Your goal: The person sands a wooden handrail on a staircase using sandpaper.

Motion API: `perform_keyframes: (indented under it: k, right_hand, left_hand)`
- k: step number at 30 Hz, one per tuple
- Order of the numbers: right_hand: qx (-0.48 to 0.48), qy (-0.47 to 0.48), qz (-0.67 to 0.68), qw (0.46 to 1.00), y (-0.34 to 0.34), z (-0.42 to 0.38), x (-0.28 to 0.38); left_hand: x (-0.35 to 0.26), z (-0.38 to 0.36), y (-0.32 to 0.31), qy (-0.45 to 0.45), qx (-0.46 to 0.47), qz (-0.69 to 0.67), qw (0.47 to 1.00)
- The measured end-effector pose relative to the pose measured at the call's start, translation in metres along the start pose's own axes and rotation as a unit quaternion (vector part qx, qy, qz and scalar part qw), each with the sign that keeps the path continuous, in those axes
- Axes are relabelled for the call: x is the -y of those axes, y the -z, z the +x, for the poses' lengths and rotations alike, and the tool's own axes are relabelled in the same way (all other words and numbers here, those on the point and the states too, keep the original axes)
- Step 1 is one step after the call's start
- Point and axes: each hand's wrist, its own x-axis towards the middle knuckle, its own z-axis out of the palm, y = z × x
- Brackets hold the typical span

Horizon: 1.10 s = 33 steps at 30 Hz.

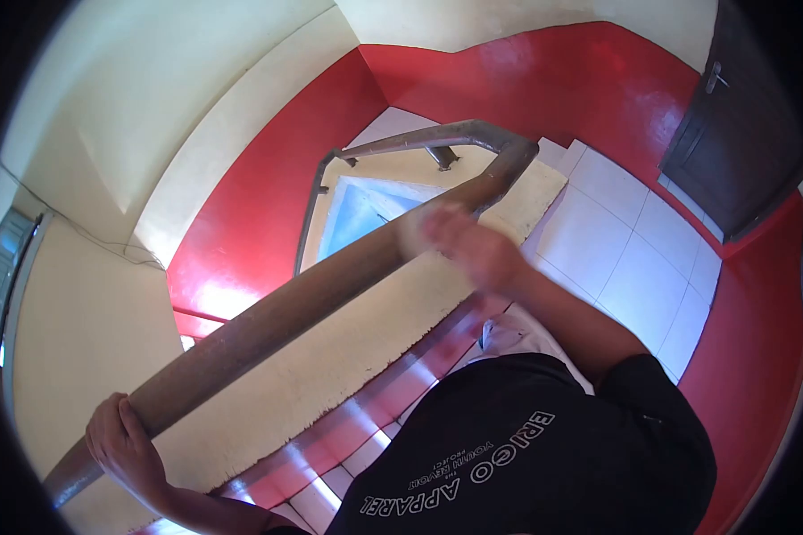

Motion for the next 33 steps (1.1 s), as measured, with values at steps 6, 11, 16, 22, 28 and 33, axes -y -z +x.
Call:
perform_keyframes:
  k: [6, 11, 16, 22, 28, 33]
  right_hand:
    - [-0.139, -0.545, -0.066, 0.824, 0.092, -0.134, -0.105]
    - [-0.225, -0.729, 0.055, 0.644, 0.108, -0.205, -0.08]
    - [-0.264, -0.767, 0.141, 0.568, 0.082, -0.181, -0.078]
    - [-0.303, -0.713, 0.14, 0.617, 0.087, -0.174, -0.094]
    - [-0.299, -0.642, 0.027, 0.705, 0.1, -0.156, -0.089]
    - [-0.286, -0.58, 0.041, 0.761, 0.096, -0.104, -0.074]
  left_hand:
    - [0.006, 0.0, -0.001, -0.02, 0.008, 0.01, 1.0]
    - [0.011, 0.003, -0.005, 0.006, 0.026, -0.01, 1.0]
    - [-0.022, 0.021, -0.002, -0.009, -0.021, -0.004, 1.0]
    - [-0.015, 0.012, -0.012, 0.042, -0.044, -0.051, 0.997]
    - [0.04, -0.013, -0.014, 0.076, 0.034, -0.054, 0.995]
    - [0.023, -0.001, -0.005, 0.045, 0.054, -0.029, 0.997]
